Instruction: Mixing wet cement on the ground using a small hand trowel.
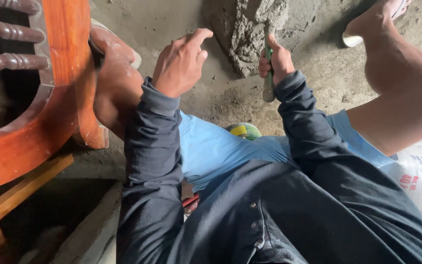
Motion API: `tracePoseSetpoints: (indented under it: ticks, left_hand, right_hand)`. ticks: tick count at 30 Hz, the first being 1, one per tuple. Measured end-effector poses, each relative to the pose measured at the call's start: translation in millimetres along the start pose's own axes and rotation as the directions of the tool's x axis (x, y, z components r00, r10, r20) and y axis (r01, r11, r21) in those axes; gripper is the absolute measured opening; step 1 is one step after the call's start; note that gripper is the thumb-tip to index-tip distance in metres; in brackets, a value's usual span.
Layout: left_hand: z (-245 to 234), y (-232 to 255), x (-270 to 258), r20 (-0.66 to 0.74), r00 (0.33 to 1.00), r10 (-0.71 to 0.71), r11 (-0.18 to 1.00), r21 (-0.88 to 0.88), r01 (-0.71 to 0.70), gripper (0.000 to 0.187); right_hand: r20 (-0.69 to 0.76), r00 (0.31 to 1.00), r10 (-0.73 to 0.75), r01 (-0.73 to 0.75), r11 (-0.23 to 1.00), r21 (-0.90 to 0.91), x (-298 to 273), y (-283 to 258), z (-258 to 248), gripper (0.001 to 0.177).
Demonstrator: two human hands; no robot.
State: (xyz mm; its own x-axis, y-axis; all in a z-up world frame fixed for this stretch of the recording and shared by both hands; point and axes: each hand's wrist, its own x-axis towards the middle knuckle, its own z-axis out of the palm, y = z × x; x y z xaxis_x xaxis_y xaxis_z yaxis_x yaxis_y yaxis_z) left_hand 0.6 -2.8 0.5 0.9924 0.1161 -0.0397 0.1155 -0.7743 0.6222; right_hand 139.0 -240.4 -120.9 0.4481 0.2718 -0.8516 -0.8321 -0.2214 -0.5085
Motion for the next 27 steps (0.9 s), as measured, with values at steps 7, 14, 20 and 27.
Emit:
tracePoseSetpoints:
  ticks: [7, 14, 20, 27]
  left_hand:
    - [6.7, -0.5, 4.4, 0.063, 0.997, -0.038, 0.998, 0.049, 0.035, 0.029]
    - [3.9, 2.1, 3.4, 0.047, 0.999, -0.004, 0.999, 0.05, 0.002, 0.029]
    - [-0.6, 7.1, 3.5, -0.011, 0.999, 0.032, 0.999, 0.016, -0.032, 0.031]
    - [-5.2, -0.7, 1.1, -0.22, 0.96, 0.174, 0.976, -0.09, -0.198, 0.019]
  right_hand:
    - [-0.009, 0.982, 0.187, -0.187, 0.982, 0.0, 43.5, 63.9, -11.1, 0.049]
    - [-0.044, 0.991, -0.125, 0.087, 0.869, -0.487, -3.2, 12.3, -18.0, 0.036]
    - [0.201, 0.913, -0.356, 0.297, 0.24, -0.924, 70.5, -7.1, -70.5, 0.032]
    - [0.12, 0.988, 0.096, 0.144, -0.308, -0.94, 38.5, 38.3, -101.9, 0.035]
